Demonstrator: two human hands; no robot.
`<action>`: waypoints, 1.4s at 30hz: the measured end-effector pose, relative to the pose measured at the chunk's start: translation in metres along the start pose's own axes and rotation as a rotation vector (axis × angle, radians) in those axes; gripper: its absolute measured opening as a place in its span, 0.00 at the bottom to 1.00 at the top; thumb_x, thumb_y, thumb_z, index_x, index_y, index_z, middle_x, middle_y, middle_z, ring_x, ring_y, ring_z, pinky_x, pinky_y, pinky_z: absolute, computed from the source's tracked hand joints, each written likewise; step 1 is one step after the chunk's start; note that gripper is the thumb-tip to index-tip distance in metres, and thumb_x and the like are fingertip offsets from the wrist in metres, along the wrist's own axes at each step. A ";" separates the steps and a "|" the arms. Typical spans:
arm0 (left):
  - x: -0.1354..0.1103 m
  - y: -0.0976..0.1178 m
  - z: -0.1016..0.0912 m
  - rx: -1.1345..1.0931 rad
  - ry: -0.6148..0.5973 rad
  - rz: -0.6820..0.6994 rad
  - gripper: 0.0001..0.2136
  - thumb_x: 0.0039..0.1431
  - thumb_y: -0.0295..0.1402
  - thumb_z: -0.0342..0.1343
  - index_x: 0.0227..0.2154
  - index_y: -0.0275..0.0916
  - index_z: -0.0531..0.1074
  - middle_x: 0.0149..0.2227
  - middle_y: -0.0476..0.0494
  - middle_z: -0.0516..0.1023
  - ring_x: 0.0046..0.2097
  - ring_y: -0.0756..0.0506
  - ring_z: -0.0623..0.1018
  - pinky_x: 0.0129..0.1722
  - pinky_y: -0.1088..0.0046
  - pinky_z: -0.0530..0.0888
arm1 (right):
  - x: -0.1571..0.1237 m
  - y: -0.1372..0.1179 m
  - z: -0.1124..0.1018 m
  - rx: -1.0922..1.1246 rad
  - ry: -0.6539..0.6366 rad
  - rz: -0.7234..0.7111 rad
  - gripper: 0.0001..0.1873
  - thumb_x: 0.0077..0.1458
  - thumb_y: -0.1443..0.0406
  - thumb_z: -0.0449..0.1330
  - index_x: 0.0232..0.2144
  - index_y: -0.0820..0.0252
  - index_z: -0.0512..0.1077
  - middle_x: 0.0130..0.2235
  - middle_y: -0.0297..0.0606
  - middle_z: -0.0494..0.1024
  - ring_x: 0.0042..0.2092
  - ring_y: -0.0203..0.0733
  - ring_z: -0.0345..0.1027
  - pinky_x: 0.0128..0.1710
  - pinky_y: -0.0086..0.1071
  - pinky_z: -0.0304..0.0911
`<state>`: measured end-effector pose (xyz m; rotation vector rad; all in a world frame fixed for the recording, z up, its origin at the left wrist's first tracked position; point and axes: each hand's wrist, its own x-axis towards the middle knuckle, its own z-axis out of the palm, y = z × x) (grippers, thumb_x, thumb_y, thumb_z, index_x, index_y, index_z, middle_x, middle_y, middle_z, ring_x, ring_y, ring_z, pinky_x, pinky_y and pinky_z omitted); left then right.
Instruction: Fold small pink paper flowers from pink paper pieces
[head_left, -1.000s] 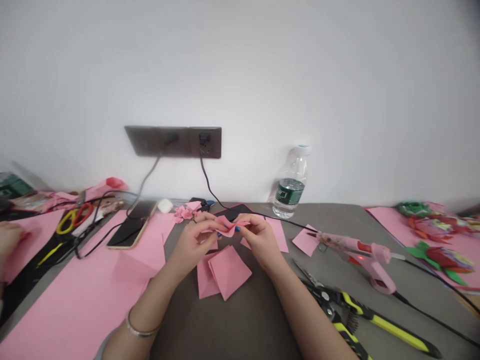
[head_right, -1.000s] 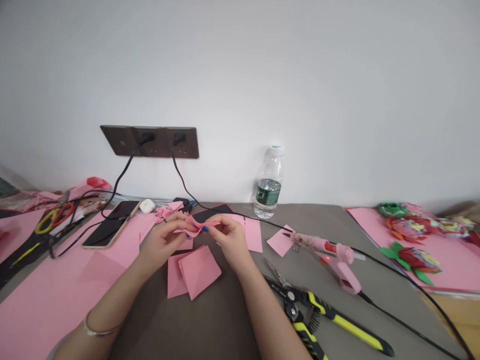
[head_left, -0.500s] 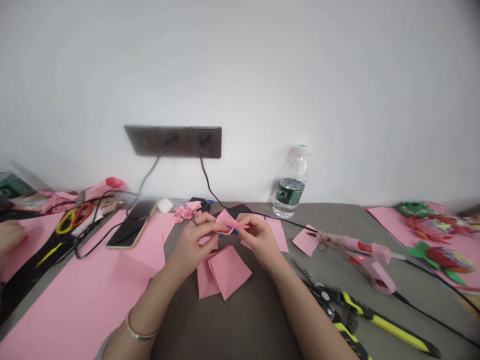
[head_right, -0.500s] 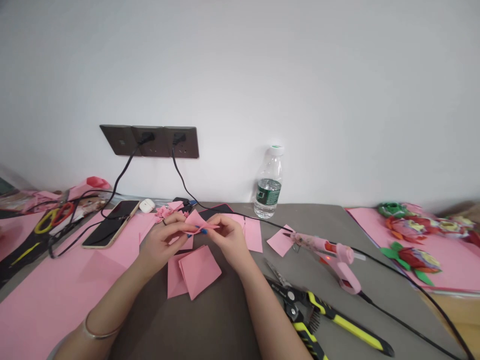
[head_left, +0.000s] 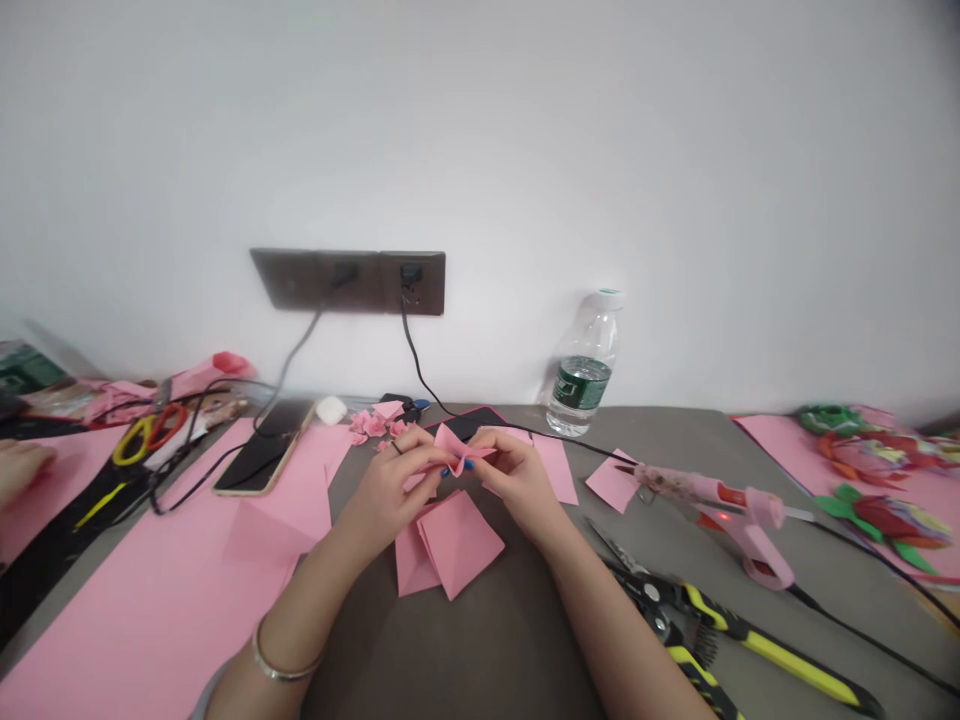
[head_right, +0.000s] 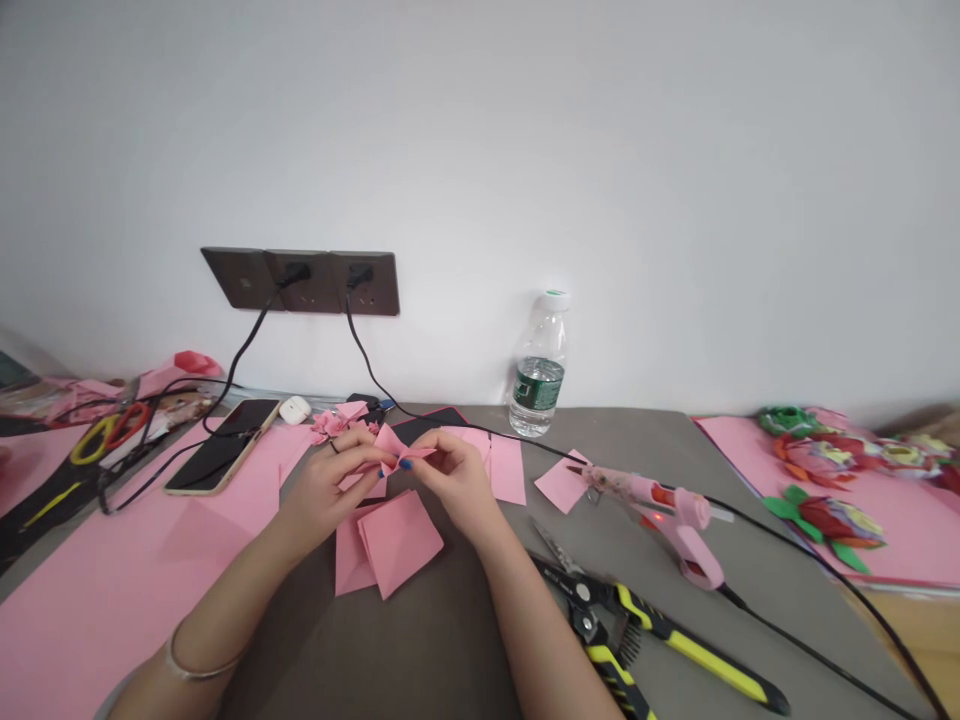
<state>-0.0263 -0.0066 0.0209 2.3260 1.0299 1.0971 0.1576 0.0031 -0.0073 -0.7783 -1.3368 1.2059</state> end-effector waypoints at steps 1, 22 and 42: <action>0.000 0.000 0.000 0.002 -0.010 0.004 0.10 0.62 0.24 0.49 0.36 0.40 0.76 0.34 0.45 0.73 0.36 0.47 0.74 0.36 0.72 0.71 | 0.000 0.000 0.000 -0.005 -0.006 0.007 0.11 0.50 0.57 0.68 0.25 0.57 0.75 0.27 0.34 0.73 0.30 0.39 0.65 0.31 0.32 0.62; 0.001 0.001 0.023 -0.642 0.206 -0.470 0.04 0.53 0.33 0.61 0.31 0.40 0.79 0.32 0.46 0.81 0.33 0.47 0.79 0.34 0.72 0.77 | -0.003 0.003 0.009 0.156 -0.017 0.047 0.12 0.50 0.57 0.68 0.27 0.56 0.73 0.31 0.35 0.74 0.33 0.41 0.69 0.33 0.36 0.68; 0.000 -0.002 0.023 -0.621 0.188 -0.502 0.10 0.52 0.32 0.61 0.39 0.38 0.78 0.39 0.42 0.84 0.41 0.42 0.81 0.37 0.70 0.78 | -0.001 0.013 0.008 0.123 0.097 0.147 0.16 0.46 0.54 0.70 0.25 0.58 0.72 0.27 0.32 0.73 0.27 0.36 0.67 0.28 0.30 0.63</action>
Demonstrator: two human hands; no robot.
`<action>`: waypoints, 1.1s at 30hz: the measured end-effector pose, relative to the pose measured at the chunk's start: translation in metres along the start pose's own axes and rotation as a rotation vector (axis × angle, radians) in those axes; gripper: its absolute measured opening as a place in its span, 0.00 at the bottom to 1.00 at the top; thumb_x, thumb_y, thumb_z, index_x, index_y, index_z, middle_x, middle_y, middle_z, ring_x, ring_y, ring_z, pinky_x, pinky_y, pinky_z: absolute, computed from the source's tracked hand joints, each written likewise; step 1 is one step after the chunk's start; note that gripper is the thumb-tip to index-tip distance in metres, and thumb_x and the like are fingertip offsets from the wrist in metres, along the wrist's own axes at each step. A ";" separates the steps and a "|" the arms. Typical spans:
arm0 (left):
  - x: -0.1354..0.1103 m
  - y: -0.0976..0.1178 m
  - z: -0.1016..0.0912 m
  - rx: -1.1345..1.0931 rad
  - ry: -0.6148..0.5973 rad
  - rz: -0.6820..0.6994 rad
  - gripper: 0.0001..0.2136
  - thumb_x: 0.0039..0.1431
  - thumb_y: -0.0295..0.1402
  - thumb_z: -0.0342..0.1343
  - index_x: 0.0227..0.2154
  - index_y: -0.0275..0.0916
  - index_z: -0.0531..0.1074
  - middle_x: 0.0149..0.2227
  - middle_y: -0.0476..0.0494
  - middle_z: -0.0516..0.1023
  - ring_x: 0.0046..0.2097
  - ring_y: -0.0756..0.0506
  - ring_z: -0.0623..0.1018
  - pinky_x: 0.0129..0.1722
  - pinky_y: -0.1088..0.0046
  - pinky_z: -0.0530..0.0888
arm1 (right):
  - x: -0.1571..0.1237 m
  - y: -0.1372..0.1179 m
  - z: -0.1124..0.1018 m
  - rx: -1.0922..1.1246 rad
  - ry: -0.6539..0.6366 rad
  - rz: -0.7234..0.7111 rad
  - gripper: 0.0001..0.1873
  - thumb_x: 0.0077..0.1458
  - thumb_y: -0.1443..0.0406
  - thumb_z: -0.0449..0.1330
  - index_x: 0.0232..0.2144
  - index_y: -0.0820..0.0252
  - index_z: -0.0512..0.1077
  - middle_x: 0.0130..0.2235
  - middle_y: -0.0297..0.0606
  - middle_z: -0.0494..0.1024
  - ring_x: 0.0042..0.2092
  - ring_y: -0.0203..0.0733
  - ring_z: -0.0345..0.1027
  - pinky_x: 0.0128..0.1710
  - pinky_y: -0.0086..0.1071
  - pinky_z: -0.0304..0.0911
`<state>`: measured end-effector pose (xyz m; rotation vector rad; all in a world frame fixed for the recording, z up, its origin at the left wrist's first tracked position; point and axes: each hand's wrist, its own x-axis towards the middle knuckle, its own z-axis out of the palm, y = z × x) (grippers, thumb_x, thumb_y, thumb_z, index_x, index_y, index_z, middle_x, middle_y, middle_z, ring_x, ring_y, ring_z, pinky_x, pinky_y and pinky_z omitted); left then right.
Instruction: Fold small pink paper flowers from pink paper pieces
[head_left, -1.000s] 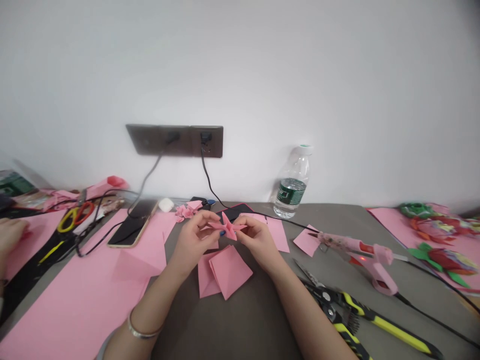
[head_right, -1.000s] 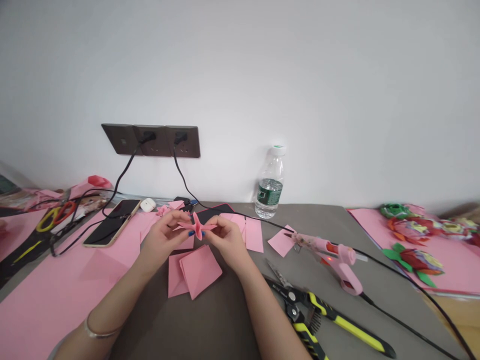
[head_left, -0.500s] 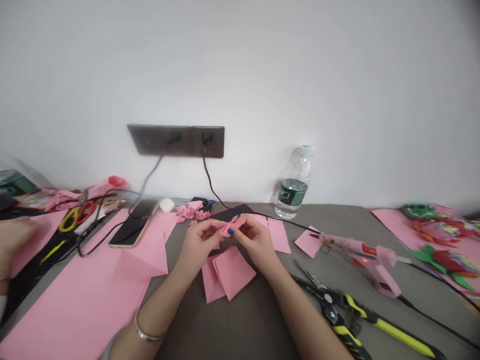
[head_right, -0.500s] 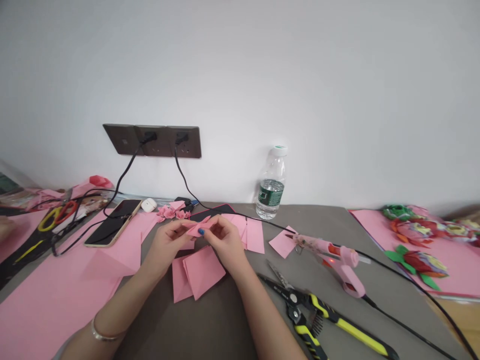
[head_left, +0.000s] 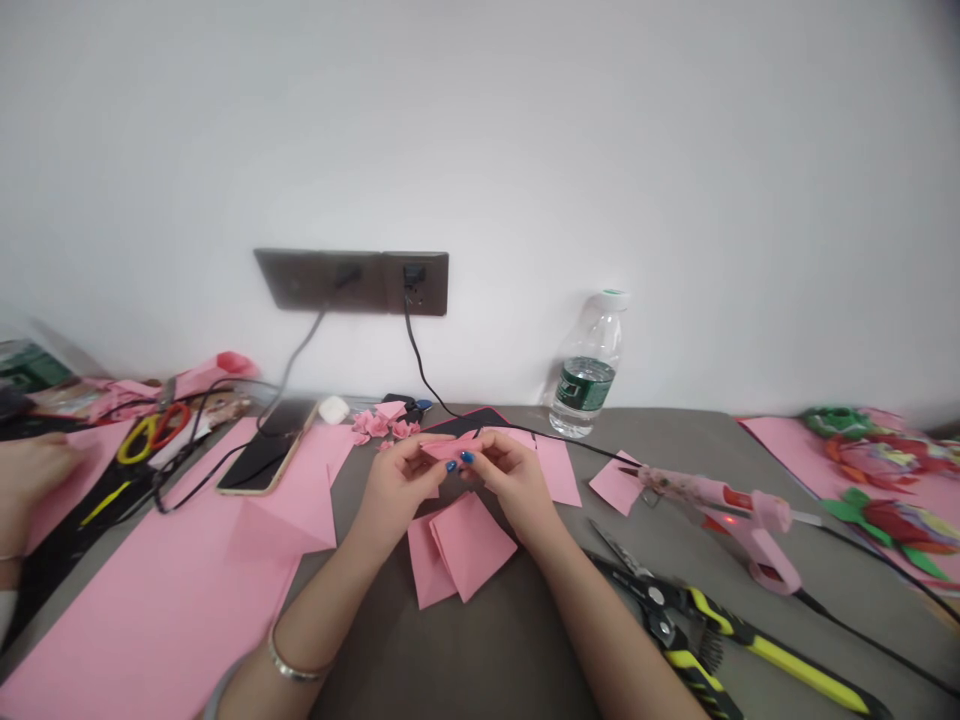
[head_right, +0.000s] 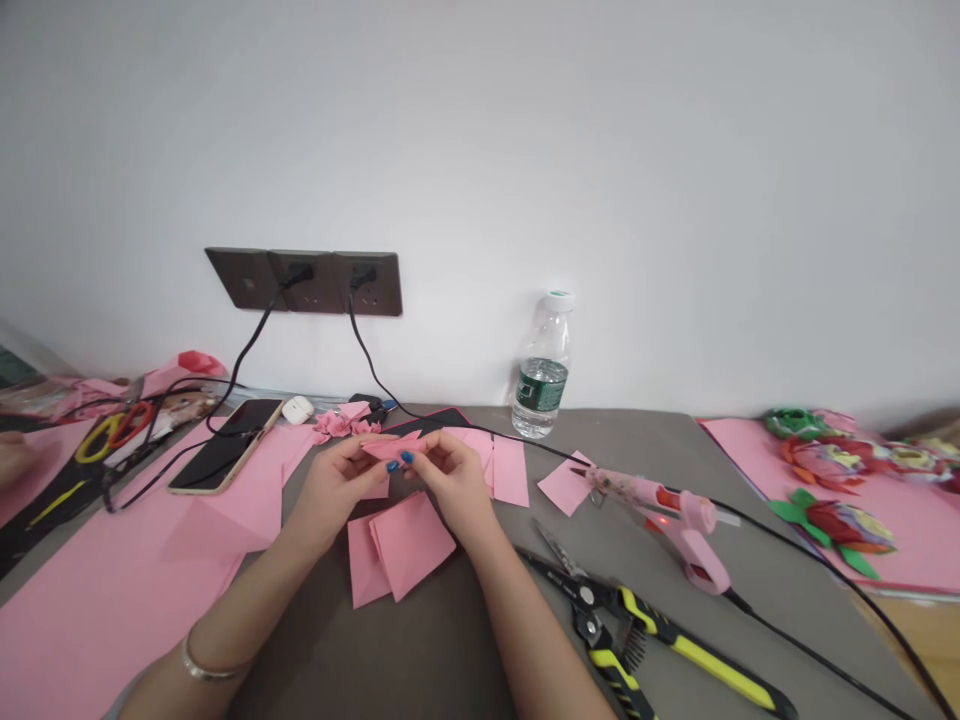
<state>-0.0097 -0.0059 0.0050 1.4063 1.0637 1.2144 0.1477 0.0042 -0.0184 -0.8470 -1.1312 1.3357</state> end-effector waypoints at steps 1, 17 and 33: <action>0.001 -0.001 -0.001 -0.007 0.008 0.005 0.09 0.52 0.31 0.62 0.38 0.38 0.78 0.39 0.42 0.84 0.41 0.43 0.81 0.39 0.70 0.77 | 0.000 0.000 -0.001 -0.009 0.011 -0.004 0.16 0.46 0.54 0.69 0.26 0.59 0.72 0.26 0.32 0.73 0.27 0.36 0.67 0.27 0.30 0.63; 0.003 0.002 -0.003 0.043 0.101 -0.076 0.08 0.52 0.36 0.61 0.23 0.37 0.74 0.20 0.53 0.73 0.22 0.53 0.71 0.23 0.79 0.69 | 0.000 -0.003 0.000 0.042 0.019 0.036 0.14 0.45 0.56 0.70 0.26 0.59 0.73 0.26 0.31 0.73 0.27 0.35 0.68 0.30 0.30 0.65; 0.002 0.000 -0.015 -0.037 0.019 0.004 0.04 0.49 0.31 0.65 0.29 0.38 0.79 0.27 0.48 0.82 0.27 0.48 0.83 0.29 0.77 0.80 | 0.000 -0.004 -0.003 0.166 0.045 0.076 0.16 0.44 0.57 0.71 0.35 0.57 0.77 0.28 0.31 0.73 0.28 0.34 0.67 0.31 0.29 0.64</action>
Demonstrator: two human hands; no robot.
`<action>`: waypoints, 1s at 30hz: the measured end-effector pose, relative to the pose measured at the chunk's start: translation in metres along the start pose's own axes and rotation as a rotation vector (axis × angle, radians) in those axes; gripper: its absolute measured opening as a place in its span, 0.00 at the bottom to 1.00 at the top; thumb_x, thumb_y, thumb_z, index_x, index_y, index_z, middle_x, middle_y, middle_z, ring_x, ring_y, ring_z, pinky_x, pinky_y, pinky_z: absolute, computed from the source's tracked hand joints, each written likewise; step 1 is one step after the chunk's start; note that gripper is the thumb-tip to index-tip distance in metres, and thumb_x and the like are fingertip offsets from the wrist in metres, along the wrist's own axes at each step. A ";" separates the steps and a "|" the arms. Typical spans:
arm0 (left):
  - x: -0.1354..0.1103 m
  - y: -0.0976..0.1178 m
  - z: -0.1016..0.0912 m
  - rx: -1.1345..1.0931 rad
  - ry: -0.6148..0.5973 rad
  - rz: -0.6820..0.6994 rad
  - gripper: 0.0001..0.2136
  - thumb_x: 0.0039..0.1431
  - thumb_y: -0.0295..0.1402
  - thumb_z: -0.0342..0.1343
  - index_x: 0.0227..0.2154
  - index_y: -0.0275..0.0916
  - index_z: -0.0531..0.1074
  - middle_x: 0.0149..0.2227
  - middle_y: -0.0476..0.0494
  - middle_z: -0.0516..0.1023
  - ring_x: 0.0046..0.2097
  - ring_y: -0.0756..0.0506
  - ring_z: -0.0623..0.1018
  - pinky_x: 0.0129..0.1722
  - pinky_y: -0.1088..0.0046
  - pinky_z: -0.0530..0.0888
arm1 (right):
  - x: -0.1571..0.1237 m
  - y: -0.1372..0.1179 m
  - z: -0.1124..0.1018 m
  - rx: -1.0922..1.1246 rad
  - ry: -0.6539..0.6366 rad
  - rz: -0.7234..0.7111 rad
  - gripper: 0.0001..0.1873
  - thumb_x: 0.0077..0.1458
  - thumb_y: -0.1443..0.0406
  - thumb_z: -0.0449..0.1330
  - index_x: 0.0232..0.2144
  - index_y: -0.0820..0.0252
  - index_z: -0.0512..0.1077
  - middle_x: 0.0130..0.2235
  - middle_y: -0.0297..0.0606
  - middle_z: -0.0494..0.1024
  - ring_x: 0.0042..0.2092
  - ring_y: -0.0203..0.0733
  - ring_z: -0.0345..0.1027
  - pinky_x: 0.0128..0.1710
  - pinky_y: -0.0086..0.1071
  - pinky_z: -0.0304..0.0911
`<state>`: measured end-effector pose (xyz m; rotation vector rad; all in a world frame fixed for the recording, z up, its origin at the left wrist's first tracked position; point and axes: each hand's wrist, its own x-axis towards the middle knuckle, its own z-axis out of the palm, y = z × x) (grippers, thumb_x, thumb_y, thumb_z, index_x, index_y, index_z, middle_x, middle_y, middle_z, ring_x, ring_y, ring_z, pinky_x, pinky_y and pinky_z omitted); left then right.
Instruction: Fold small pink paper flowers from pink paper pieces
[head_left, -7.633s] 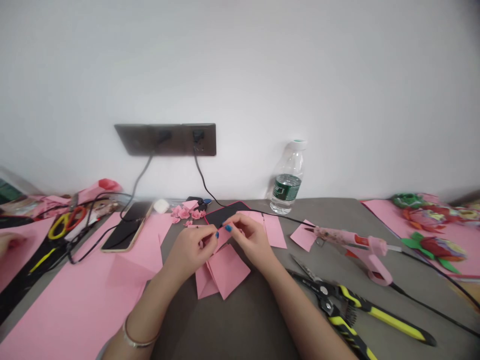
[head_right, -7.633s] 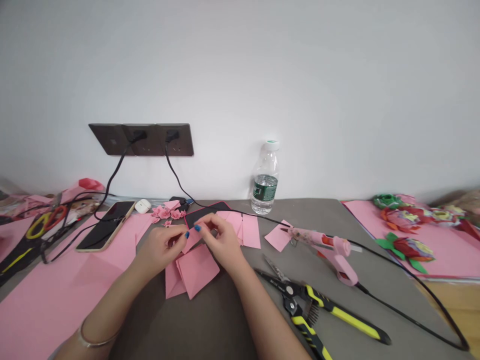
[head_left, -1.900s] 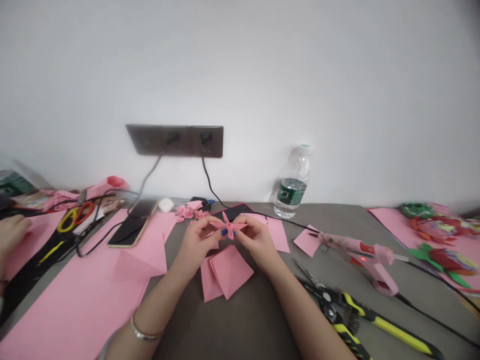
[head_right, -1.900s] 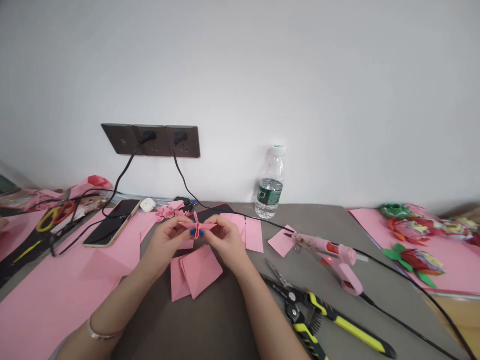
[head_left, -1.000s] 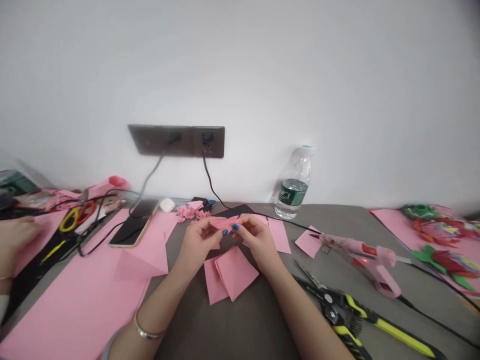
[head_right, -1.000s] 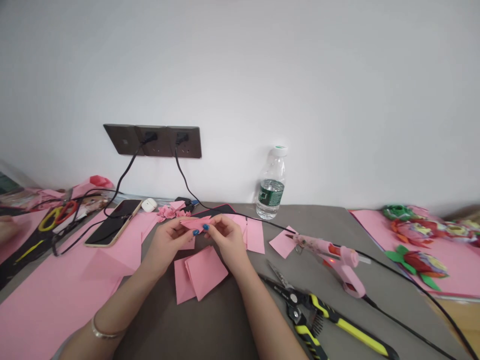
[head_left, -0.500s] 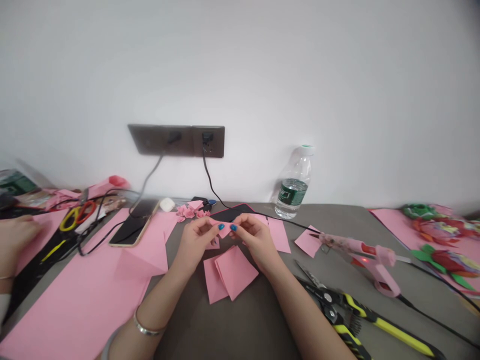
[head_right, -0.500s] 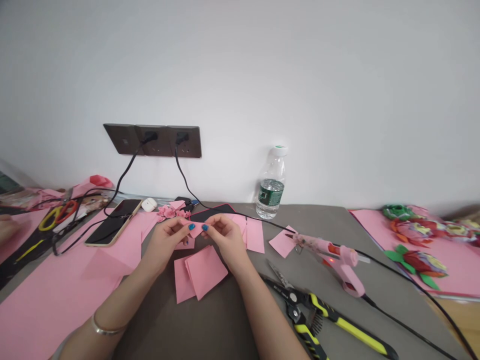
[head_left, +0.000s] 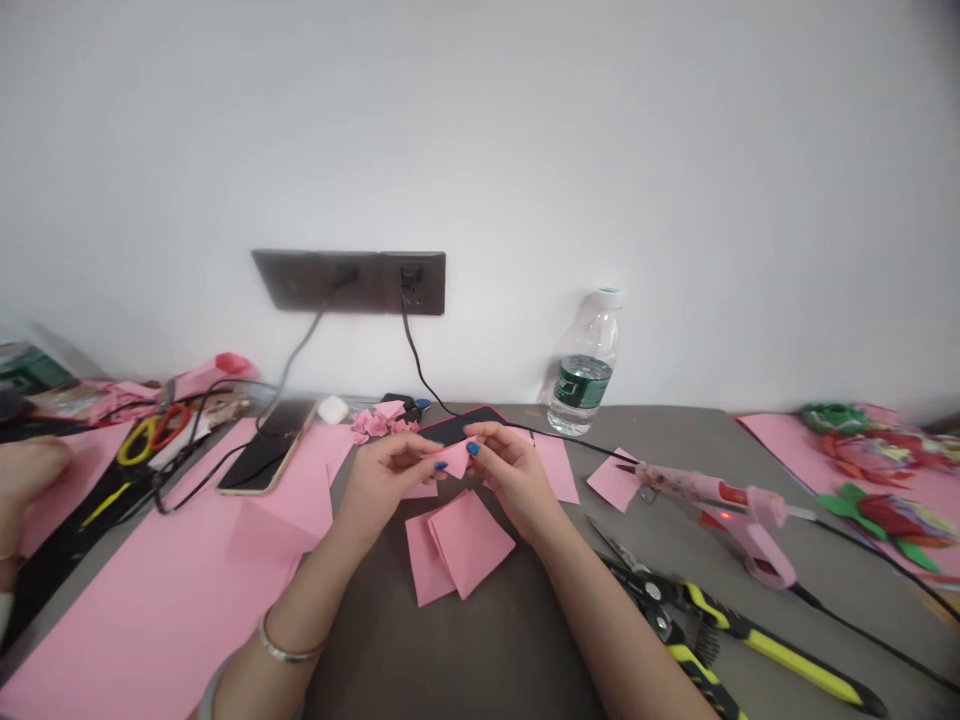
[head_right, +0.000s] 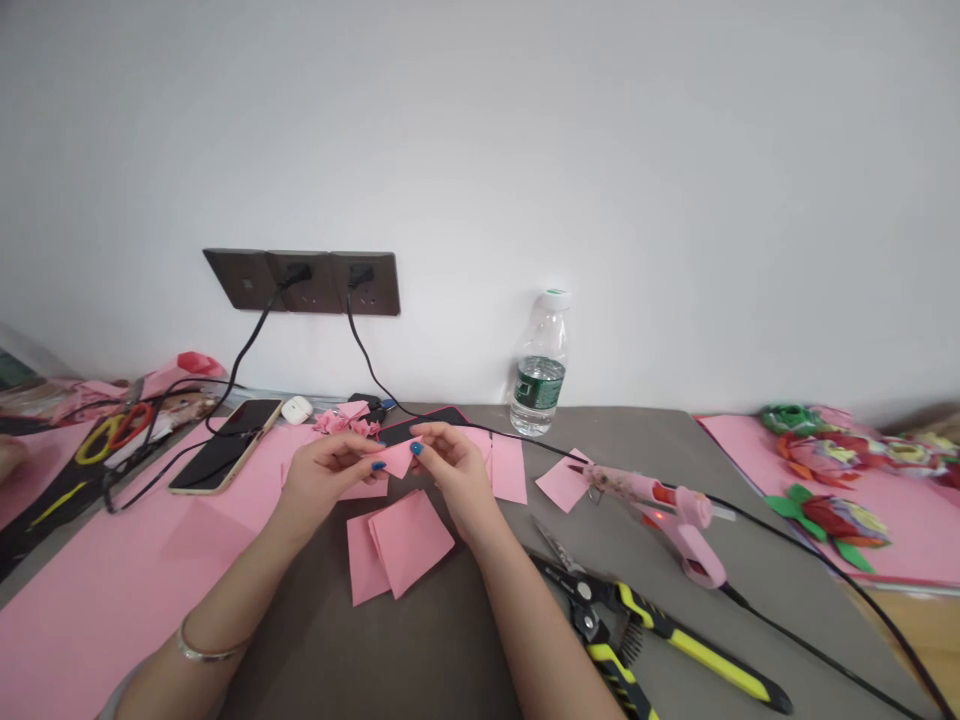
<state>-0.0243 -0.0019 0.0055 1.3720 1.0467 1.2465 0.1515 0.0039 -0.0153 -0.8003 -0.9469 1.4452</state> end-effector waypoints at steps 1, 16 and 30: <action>0.000 0.000 0.000 0.005 0.009 0.006 0.04 0.49 0.31 0.65 0.29 0.38 0.79 0.26 0.49 0.82 0.27 0.48 0.83 0.29 0.78 0.80 | 0.000 0.000 0.000 0.023 -0.019 0.018 0.17 0.45 0.57 0.71 0.37 0.56 0.77 0.28 0.30 0.72 0.28 0.34 0.67 0.30 0.29 0.64; -0.001 -0.005 0.005 0.095 0.030 0.026 0.05 0.49 0.34 0.66 0.28 0.39 0.79 0.27 0.48 0.82 0.31 0.44 0.84 0.34 0.71 0.82 | 0.000 0.010 0.001 -0.096 -0.132 0.055 0.15 0.49 0.53 0.68 0.29 0.59 0.74 0.27 0.32 0.74 0.27 0.35 0.65 0.29 0.29 0.60; -0.001 0.002 0.011 0.079 -0.199 -0.211 0.10 0.53 0.38 0.62 0.29 0.37 0.69 0.23 0.45 0.80 0.24 0.48 0.80 0.25 0.75 0.75 | -0.001 0.005 0.003 -0.374 -0.110 -0.143 0.21 0.55 0.49 0.61 0.21 0.57 0.66 0.21 0.28 0.62 0.23 0.34 0.54 0.24 0.29 0.52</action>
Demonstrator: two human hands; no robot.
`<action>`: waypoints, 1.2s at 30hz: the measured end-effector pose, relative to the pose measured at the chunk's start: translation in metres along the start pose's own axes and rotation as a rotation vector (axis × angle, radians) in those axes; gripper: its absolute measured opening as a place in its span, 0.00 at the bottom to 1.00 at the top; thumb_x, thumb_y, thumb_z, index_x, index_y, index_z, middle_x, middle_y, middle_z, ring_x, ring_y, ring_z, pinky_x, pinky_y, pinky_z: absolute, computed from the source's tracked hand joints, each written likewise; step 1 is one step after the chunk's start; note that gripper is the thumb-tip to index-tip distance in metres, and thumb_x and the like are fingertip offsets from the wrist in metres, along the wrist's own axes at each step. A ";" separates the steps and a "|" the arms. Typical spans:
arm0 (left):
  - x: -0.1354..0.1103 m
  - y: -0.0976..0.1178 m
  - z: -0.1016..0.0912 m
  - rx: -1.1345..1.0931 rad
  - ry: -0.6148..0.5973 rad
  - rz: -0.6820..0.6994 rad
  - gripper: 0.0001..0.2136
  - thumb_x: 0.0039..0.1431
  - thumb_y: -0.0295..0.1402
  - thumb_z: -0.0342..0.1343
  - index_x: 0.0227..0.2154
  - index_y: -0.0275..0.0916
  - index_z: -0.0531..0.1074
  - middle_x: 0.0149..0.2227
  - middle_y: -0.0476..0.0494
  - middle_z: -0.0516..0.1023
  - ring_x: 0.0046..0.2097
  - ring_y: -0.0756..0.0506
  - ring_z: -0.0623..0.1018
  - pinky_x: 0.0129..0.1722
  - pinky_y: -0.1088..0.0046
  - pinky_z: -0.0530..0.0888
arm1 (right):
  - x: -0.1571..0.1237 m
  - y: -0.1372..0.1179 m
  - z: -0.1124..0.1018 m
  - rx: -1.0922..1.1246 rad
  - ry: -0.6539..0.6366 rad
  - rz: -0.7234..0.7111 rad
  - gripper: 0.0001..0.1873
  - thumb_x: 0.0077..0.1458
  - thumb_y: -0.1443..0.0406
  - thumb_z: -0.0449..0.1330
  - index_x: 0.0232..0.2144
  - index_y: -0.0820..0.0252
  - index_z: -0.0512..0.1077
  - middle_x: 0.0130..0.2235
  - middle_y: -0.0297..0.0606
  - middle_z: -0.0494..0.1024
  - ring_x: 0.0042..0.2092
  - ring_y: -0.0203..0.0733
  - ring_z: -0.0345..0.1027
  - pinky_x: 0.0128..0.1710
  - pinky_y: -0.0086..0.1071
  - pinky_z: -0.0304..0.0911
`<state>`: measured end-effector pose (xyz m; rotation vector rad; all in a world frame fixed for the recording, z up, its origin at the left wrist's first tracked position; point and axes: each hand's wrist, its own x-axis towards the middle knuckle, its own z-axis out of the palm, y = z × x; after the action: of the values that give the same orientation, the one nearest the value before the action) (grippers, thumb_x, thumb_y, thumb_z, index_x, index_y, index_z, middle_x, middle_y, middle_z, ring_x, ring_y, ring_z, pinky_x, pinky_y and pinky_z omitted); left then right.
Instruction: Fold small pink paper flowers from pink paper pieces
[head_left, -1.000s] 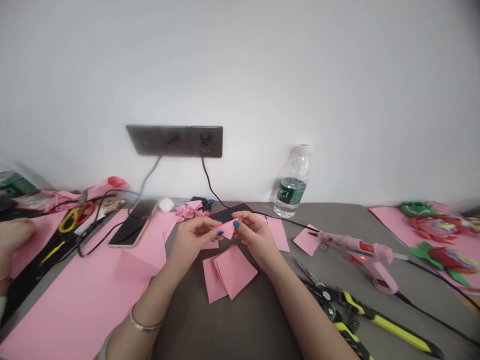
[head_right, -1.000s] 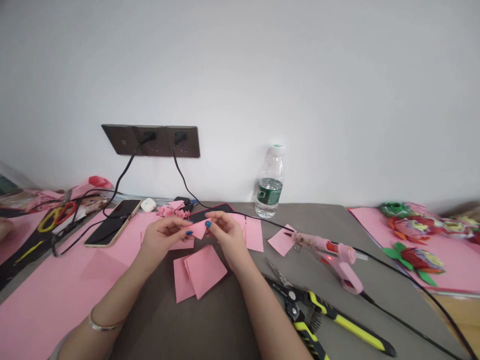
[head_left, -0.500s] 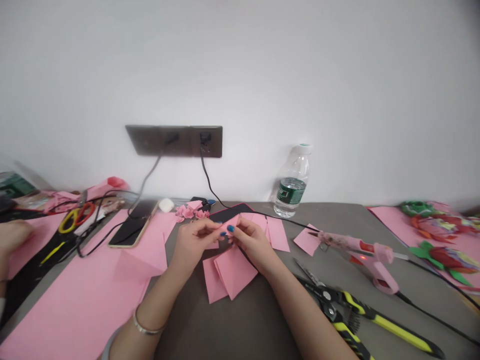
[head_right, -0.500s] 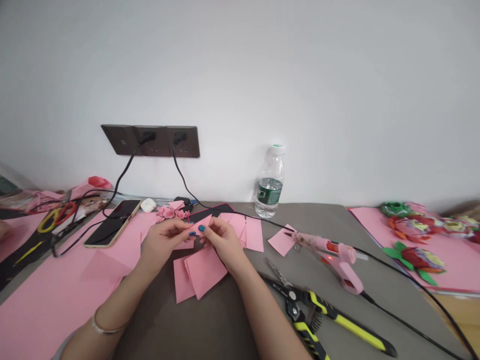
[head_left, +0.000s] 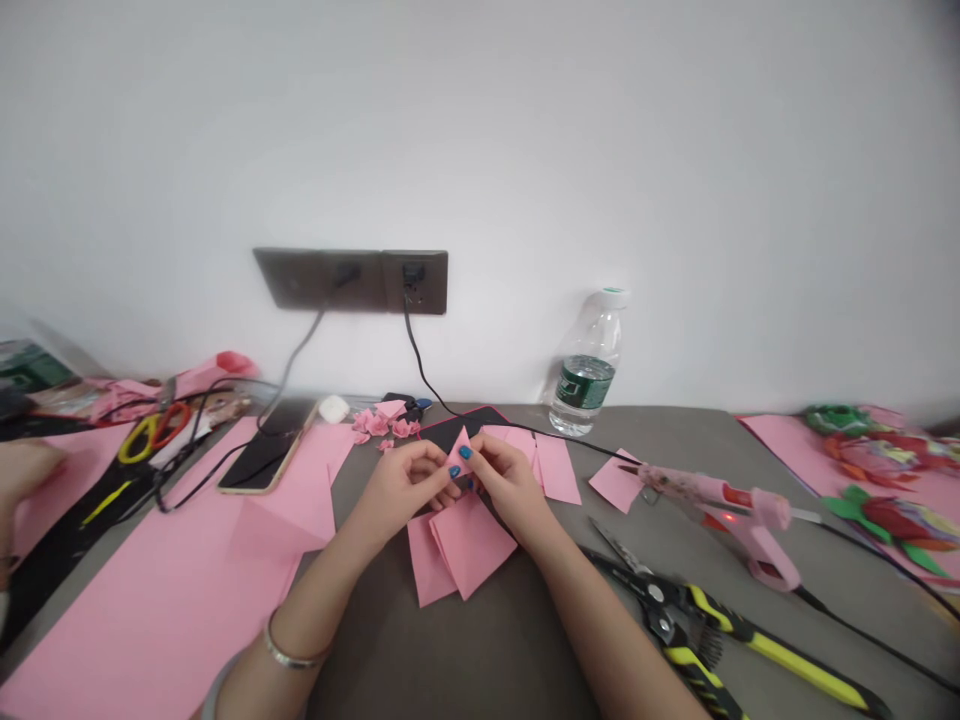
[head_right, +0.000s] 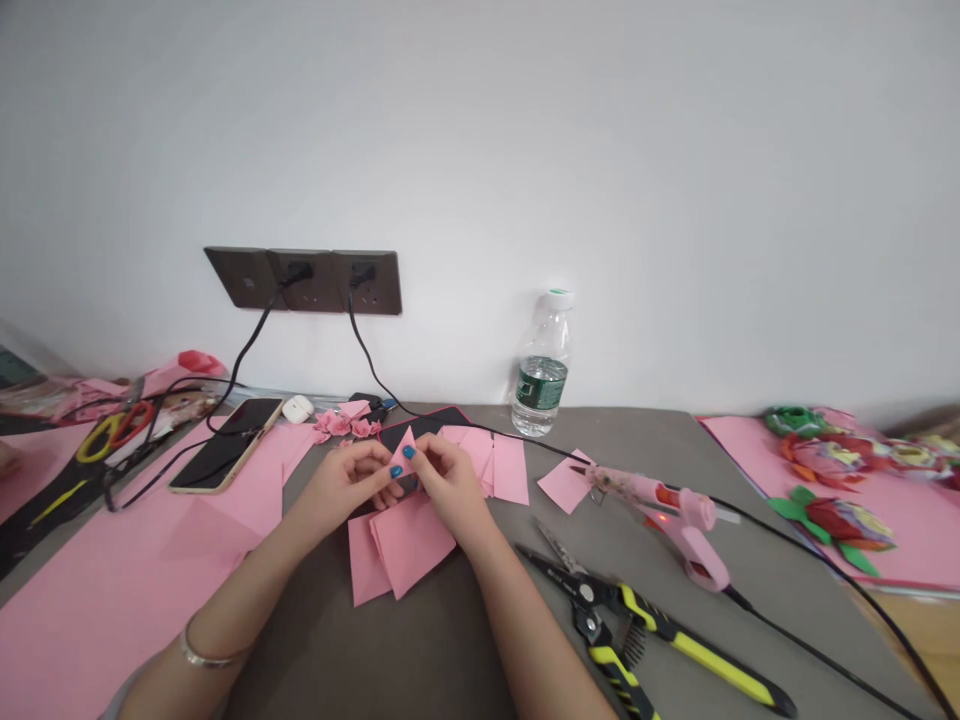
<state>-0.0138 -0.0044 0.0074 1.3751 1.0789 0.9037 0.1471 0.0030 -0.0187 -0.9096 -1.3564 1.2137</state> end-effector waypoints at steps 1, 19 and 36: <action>0.000 0.000 0.001 0.023 -0.021 0.010 0.11 0.55 0.39 0.60 0.27 0.37 0.68 0.22 0.46 0.79 0.22 0.50 0.78 0.23 0.76 0.74 | 0.000 -0.001 0.000 -0.016 -0.019 -0.007 0.21 0.55 0.49 0.60 0.21 0.57 0.66 0.22 0.29 0.62 0.23 0.34 0.55 0.24 0.29 0.52; -0.001 0.001 0.002 0.158 -0.003 0.111 0.14 0.61 0.40 0.51 0.22 0.40 0.66 0.21 0.51 0.72 0.21 0.51 0.70 0.22 0.77 0.66 | 0.000 0.003 0.001 0.162 0.012 0.037 0.13 0.52 0.56 0.65 0.35 0.55 0.68 0.31 0.32 0.71 0.27 0.34 0.65 0.27 0.30 0.65; -0.001 0.000 0.002 0.194 0.011 0.149 0.11 0.59 0.38 0.55 0.24 0.39 0.72 0.24 0.50 0.74 0.27 0.48 0.78 0.28 0.76 0.73 | 0.000 -0.001 0.000 0.005 -0.004 -0.010 0.09 0.52 0.58 0.64 0.31 0.56 0.70 0.29 0.32 0.69 0.30 0.38 0.63 0.30 0.31 0.59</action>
<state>-0.0120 -0.0063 0.0076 1.6303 1.1061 0.9337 0.1478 0.0025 -0.0176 -0.8962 -1.3585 1.2119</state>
